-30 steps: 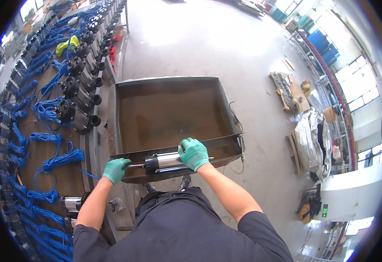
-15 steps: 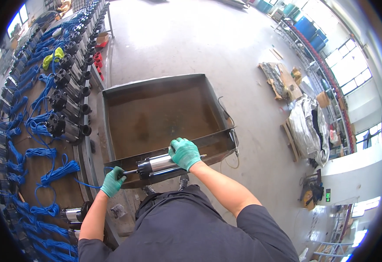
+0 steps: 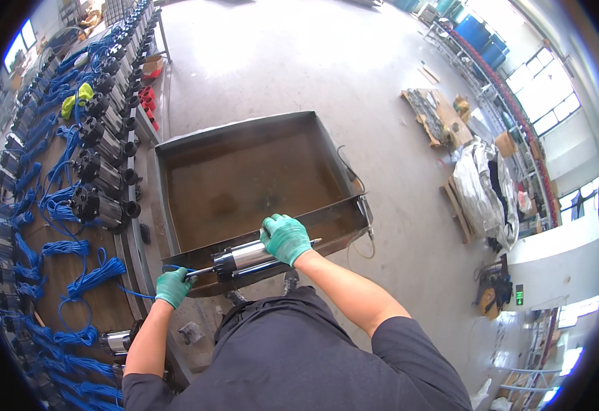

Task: The person holds a cylindrical pump over a tub of water, lowers it into the water to submerge it, lifts it out, and then places it on a table next to other identical pumps.

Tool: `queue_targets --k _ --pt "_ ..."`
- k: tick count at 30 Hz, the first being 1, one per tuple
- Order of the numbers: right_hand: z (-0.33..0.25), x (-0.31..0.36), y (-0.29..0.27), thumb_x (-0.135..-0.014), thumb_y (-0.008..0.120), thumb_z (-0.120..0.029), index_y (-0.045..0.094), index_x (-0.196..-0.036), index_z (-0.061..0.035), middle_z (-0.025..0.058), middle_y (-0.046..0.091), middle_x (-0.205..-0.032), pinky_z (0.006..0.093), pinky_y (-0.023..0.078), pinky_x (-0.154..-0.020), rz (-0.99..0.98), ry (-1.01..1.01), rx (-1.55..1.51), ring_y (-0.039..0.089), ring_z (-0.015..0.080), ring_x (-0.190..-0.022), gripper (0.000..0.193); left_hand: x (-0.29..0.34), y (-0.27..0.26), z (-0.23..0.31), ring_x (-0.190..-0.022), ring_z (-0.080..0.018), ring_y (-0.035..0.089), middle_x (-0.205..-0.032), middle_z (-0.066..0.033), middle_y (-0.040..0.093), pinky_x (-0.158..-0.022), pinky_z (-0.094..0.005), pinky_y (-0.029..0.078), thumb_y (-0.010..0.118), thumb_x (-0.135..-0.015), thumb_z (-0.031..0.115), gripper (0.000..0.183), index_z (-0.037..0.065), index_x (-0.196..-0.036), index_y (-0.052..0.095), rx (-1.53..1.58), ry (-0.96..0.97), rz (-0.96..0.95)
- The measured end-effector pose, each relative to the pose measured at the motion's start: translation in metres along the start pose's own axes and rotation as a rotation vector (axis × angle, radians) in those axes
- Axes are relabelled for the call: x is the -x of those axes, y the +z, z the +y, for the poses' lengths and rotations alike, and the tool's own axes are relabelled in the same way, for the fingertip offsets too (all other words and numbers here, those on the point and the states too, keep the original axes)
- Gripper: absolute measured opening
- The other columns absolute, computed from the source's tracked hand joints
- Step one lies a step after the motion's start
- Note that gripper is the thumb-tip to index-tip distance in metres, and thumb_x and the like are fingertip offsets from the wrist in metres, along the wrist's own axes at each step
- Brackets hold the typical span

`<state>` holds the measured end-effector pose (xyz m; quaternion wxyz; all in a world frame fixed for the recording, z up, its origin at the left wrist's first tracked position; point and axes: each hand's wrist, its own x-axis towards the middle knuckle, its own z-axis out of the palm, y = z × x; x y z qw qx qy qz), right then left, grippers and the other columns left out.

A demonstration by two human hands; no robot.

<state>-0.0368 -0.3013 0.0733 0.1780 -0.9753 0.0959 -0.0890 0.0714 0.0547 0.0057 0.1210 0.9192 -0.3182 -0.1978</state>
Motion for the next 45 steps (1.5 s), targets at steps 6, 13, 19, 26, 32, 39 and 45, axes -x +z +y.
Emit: queue_targets --k 6,13,19,26,32,39,45 --pt "0.000 -0.003 -0.003 -0.092 0.064 -0.025 0.068 -0.089 -0.0076 0.0130 0.068 -0.091 0.0445 0.056 -0.082 -0.031 0.003 0.009 0.067 0.0321 -0.090 0.019 -0.009 -0.021 -0.020 -0.063 -0.0161 0.064 -0.092 -0.0119 0.072 -0.051 -0.0277 0.047 0.079 -0.090 0.028 0.037 0.007 -0.117 0.064 1.299 -0.595 -0.621" --pt "-0.001 -0.004 -0.005 -0.092 0.064 -0.025 0.069 -0.089 -0.0077 0.0131 0.068 -0.092 0.0444 0.055 -0.082 -0.034 0.012 0.001 0.066 0.0319 -0.089 0.018 -0.003 0.043 -0.014 -0.070 -0.0202 0.063 -0.083 -0.0100 0.066 -0.064 -0.0328 0.053 0.078 -0.086 0.006 0.025 0.008 -0.105 0.062 0.489 0.062 0.380" --pt "-0.002 0.002 0.001 -0.089 0.067 -0.024 0.070 -0.087 -0.0092 0.0117 0.068 -0.087 0.0450 0.056 -0.079 0.015 0.003 -0.004 0.067 0.0328 -0.086 0.015 -0.014 0.002 -0.017 -0.060 -0.0270 0.067 -0.074 -0.0131 0.068 -0.061 -0.0382 0.053 0.075 -0.090 0.037 0.036 0.005 -0.103 0.063 0.337 -0.060 -0.008" --pt "-0.003 -0.003 -0.006 -0.089 0.067 -0.025 0.069 -0.085 -0.0104 0.0137 0.069 -0.088 0.0464 0.056 -0.078 -0.051 -0.027 0.019 0.067 0.0339 -0.084 0.015 -0.010 -0.006 -0.009 -0.070 -0.0239 0.065 -0.087 -0.0091 0.068 -0.054 -0.0333 0.044 0.064 -0.093 0.062 0.052 0.010 -0.096 0.066 1.375 -0.783 -0.460" --pt "0.005 -0.005 0.000 -0.090 0.067 -0.025 0.070 -0.088 -0.0101 0.0125 0.068 -0.090 0.0463 0.055 -0.078 0.047 -0.020 0.029 0.067 0.0334 -0.086 0.016 -0.018 -0.007 -0.001 -0.066 -0.0201 0.066 -0.082 -0.0062 0.069 -0.050 -0.0288 0.045 0.065 -0.095 0.058 0.046 0.012 -0.091 0.067 1.538 -0.787 -0.517" --pt "0.001 -0.004 0.002 -0.090 0.067 -0.024 0.071 -0.091 -0.0088 0.0124 0.069 -0.092 0.0456 0.055 -0.079 -0.014 -0.019 0.031 0.067 0.0329 -0.088 0.016 -0.006 0.004 0.000 -0.060 -0.0151 0.063 -0.076 -0.0032 0.067 -0.046 -0.0273 0.045 0.066 -0.098 0.046 0.031 0.015 -0.094 0.066 1.627 -0.915 -0.417" --pt "-0.002 -0.003 0.000 -0.091 0.068 -0.023 0.071 -0.092 -0.0085 0.0124 0.069 -0.093 0.0450 0.055 -0.079 -0.040 -0.009 0.047 0.067 0.0326 -0.090 0.015 0.012 0.023 -0.004 -0.089 -0.0073 0.059 -0.093 0.0028 0.060 -0.079 -0.0249 0.052 0.072 -0.096 0.015 0.020 0.010 -0.110 0.059 1.108 -0.076 0.014"
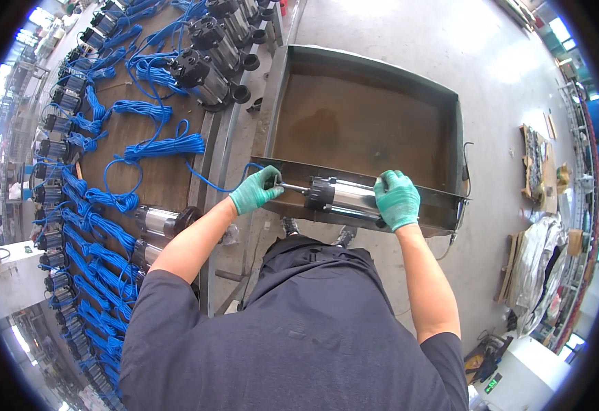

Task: The person holds a cylindrical pump over a tub of water, lowers it into the water to submerge it, lifts it out, and then places it on a table next to other identical pumps.

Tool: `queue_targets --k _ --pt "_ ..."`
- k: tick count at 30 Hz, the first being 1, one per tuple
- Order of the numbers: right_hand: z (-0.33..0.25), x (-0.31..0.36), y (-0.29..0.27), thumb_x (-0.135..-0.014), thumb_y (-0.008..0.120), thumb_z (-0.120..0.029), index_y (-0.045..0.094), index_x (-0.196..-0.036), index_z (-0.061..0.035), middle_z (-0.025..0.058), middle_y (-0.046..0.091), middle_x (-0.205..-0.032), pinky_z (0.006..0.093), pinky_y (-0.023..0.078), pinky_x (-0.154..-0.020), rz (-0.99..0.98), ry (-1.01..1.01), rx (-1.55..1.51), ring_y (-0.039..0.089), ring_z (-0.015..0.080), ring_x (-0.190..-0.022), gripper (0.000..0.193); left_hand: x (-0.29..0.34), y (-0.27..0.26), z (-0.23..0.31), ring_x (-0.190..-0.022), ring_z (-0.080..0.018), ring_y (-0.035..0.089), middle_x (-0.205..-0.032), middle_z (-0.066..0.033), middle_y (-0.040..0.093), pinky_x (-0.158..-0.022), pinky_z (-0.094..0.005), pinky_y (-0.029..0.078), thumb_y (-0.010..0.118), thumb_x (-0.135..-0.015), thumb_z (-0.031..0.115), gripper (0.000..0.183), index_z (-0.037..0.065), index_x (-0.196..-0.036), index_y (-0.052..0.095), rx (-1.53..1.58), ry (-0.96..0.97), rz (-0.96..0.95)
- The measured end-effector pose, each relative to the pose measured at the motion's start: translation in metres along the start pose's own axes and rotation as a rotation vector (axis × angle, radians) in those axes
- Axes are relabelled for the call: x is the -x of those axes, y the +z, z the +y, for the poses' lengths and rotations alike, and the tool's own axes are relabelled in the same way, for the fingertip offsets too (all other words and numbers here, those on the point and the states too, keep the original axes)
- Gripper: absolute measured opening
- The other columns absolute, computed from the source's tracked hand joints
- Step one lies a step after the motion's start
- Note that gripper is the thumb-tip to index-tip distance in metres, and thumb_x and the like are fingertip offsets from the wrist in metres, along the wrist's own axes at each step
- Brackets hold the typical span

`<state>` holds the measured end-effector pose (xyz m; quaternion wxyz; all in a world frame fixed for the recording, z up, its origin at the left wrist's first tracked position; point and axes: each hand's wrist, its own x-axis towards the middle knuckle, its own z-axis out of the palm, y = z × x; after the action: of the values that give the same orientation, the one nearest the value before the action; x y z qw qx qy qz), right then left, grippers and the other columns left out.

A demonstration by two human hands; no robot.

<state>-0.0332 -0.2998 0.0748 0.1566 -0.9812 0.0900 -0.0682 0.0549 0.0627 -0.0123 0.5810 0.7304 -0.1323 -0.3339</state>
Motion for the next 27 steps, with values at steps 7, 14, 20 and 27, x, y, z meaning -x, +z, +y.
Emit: queue_targets --k 7,14,20,27 --pt "0.000 0.001 -0.002 -0.091 0.068 -0.024 0.071 -0.092 -0.0084 0.0122 0.069 -0.094 0.0445 0.055 -0.080 -0.007 -0.009 0.024 0.067 0.0322 -0.090 0.016 -0.027 -0.025 0.052 -0.083 -0.0302 0.072 -0.087 -0.0151 0.073 -0.076 -0.0430 0.055 0.079 -0.087 0.046 0.048 0.003 -0.105 0.069 -0.641 -0.270 -0.395" --pt "0.000 0.001 -0.001 -0.090 0.068 -0.024 0.071 -0.092 -0.0085 0.0122 0.069 -0.093 0.0447 0.055 -0.079 0.012 0.001 0.007 0.067 0.0325 -0.089 0.015 -0.003 -0.002 0.030 -0.083 -0.0375 0.070 -0.084 -0.0136 0.072 -0.072 -0.0478 0.055 0.074 -0.089 0.040 0.031 0.011 -0.098 0.067 -1.118 0.152 0.017" --pt "0.000 0.001 0.000 -0.090 0.068 -0.024 0.071 -0.092 -0.0088 0.0123 0.069 -0.092 0.0446 0.055 -0.079 -0.004 -0.011 0.015 0.067 0.0322 -0.089 0.015 -0.009 -0.011 0.047 -0.081 -0.0398 0.069 -0.086 -0.0161 0.071 -0.070 -0.0498 0.054 0.070 -0.093 0.034 0.025 0.010 -0.101 0.066 -1.139 0.107 -0.200" --pt "0.001 0.003 -0.007 -0.092 0.066 -0.027 0.070 -0.092 -0.0094 0.0122 0.070 -0.093 0.0456 0.055 -0.081 -0.014 0.018 0.025 0.067 0.0325 -0.090 0.018 -0.013 0.000 0.031 -0.079 -0.0375 0.068 -0.082 -0.0140 0.069 -0.074 -0.0484 0.052 0.070 -0.090 0.025 0.016 0.010 -0.093 0.065 -1.203 0.351 -0.050"
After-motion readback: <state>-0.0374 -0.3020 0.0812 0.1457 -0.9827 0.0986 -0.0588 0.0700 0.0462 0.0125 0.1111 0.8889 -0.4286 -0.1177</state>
